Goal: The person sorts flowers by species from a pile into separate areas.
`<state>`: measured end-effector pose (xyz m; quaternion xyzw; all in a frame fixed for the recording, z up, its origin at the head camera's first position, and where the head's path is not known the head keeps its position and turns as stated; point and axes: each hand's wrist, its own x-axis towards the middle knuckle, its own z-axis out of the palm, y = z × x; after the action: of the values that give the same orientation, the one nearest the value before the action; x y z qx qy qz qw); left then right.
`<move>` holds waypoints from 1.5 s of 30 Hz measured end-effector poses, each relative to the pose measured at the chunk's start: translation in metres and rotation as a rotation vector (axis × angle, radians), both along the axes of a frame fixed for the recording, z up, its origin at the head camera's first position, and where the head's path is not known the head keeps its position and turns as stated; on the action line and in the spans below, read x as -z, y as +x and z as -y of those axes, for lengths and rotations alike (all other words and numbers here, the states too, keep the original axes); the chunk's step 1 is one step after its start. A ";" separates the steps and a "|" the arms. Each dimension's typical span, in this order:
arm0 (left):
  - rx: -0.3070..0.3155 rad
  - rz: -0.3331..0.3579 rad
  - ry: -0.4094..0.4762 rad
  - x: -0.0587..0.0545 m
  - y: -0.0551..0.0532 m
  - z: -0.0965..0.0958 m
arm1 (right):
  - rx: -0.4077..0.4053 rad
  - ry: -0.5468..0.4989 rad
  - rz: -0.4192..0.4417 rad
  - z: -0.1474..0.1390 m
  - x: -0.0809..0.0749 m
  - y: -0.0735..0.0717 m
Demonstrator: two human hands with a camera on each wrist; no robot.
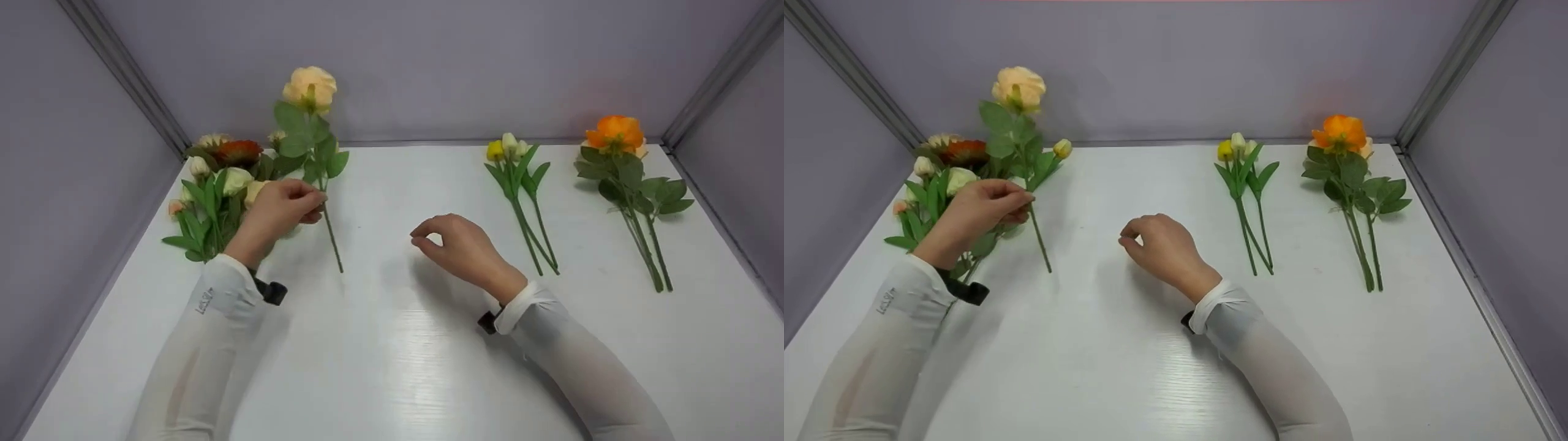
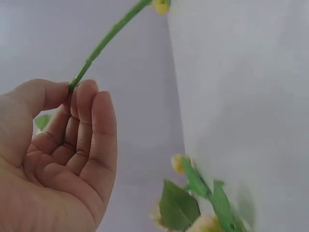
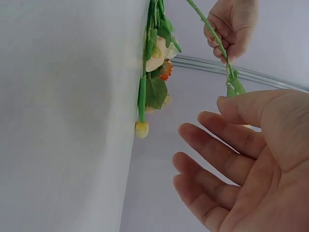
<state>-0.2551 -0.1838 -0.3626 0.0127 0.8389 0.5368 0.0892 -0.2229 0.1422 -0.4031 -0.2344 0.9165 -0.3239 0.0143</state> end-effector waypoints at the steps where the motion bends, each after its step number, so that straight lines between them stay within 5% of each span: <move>1: 0.005 -0.025 0.039 0.000 -0.001 -0.010 | 0.016 -0.027 0.022 -0.003 -0.002 -0.001; 10: 0.086 -0.209 0.326 -0.004 -0.005 -0.096 | 0.083 -0.224 0.231 -0.027 -0.020 -0.006; 15: 0.074 -0.270 0.368 -0.004 -0.003 -0.124 | 0.083 -0.243 0.287 -0.035 -0.023 -0.010; 23: 0.015 -0.318 0.415 0.005 -0.005 -0.130 | 0.068 -0.302 0.336 -0.029 -0.019 -0.008; 45: 0.038 -0.301 0.442 0.012 -0.007 -0.137 | 0.136 -0.291 0.143 -0.023 -0.014 -0.008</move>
<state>-0.2622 -0.0465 -0.3744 0.1271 0.7046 0.6974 -0.0314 -0.2307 0.1654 -0.3895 -0.1478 0.8703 -0.4692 0.0234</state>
